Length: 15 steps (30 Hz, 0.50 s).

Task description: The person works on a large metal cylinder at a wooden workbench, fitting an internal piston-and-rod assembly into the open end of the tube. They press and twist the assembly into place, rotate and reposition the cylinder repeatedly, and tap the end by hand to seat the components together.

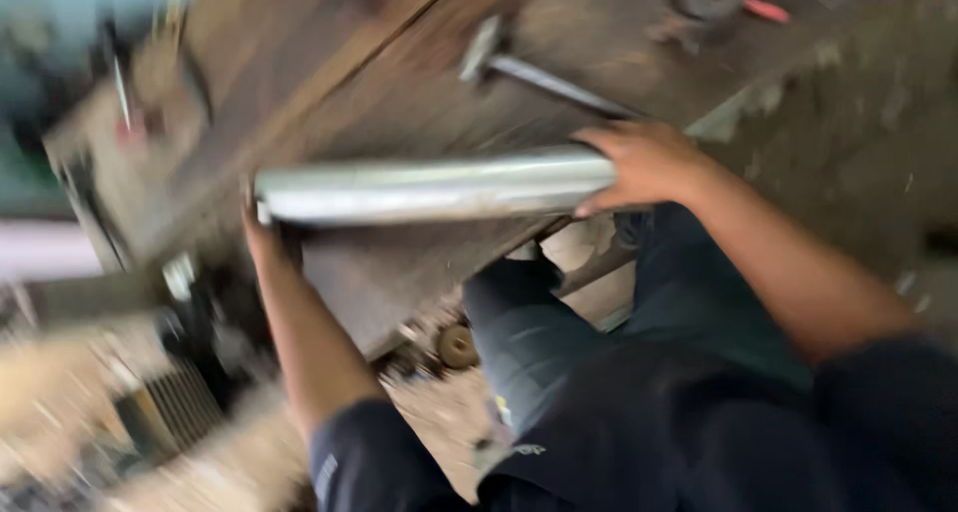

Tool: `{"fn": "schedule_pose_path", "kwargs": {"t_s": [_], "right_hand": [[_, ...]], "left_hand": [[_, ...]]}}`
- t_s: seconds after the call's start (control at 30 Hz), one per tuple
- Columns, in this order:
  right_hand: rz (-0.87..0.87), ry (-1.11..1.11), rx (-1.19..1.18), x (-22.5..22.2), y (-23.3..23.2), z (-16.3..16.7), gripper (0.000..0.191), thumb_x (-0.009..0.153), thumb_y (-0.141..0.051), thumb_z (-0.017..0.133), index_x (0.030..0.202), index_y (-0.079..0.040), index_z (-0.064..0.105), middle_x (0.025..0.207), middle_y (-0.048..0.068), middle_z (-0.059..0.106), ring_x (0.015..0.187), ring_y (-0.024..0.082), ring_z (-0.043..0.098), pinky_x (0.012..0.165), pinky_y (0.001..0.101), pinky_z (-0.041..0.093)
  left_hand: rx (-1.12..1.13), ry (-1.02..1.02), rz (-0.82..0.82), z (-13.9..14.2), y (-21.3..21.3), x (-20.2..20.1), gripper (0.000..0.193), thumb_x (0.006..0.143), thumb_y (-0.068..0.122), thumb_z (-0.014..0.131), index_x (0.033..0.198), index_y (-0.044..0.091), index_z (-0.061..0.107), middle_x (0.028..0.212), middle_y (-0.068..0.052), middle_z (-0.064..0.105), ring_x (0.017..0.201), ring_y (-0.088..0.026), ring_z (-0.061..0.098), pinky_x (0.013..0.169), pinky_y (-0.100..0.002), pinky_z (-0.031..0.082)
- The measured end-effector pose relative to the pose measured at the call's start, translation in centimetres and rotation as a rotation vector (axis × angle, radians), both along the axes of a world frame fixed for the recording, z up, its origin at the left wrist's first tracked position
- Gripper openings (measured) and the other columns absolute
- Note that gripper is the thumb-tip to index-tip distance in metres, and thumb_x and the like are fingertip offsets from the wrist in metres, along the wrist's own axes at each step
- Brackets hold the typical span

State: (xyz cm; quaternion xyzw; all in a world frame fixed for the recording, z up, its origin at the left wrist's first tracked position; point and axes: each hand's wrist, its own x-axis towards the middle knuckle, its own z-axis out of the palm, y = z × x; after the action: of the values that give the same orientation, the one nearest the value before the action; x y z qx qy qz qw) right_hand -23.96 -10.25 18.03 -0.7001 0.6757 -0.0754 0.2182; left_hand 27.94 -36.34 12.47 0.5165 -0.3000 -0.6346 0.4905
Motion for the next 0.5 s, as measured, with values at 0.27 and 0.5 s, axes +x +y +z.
{"fn": "schedule_pose_path", "kwargs": {"t_s": [0.27, 0.5], "right_hand": [[-0.393, -0.753, -0.594, -6.8, 7.8, -5.9, 0.081, 0.095, -0.068, 0.066, 0.151, -0.01, 0.055, 0.148, 0.015, 0.06, 0.141, 0.029, 0.056, 0.117, 0.0449, 0.044], [-0.433, -1.191, -0.777, -11.1, 13.5, -10.2, 0.092, 0.096, -0.079, 0.052, 0.149, -0.003, 0.049, 0.146, 0.013, 0.058, 0.141, 0.026, 0.055, 0.119, 0.0424, 0.043]], "left_hand": [[-0.483, -1.51, 0.368, 0.9, 6.9, -13.1, 0.091, 0.077, 0.034, 0.088, 0.149, -0.004, 0.047, 0.155, -0.03, 0.043, 0.142, -0.051, 0.036, 0.115, -0.059, 0.029], [-1.043, -1.458, -1.13, 8.7, 21.8, -37.2, 0.11, 0.044, 0.058, 0.094, 0.134, 0.005, 0.058, 0.131, -0.022, 0.061, 0.123, -0.045, 0.053, 0.102, -0.065, 0.034]]}}
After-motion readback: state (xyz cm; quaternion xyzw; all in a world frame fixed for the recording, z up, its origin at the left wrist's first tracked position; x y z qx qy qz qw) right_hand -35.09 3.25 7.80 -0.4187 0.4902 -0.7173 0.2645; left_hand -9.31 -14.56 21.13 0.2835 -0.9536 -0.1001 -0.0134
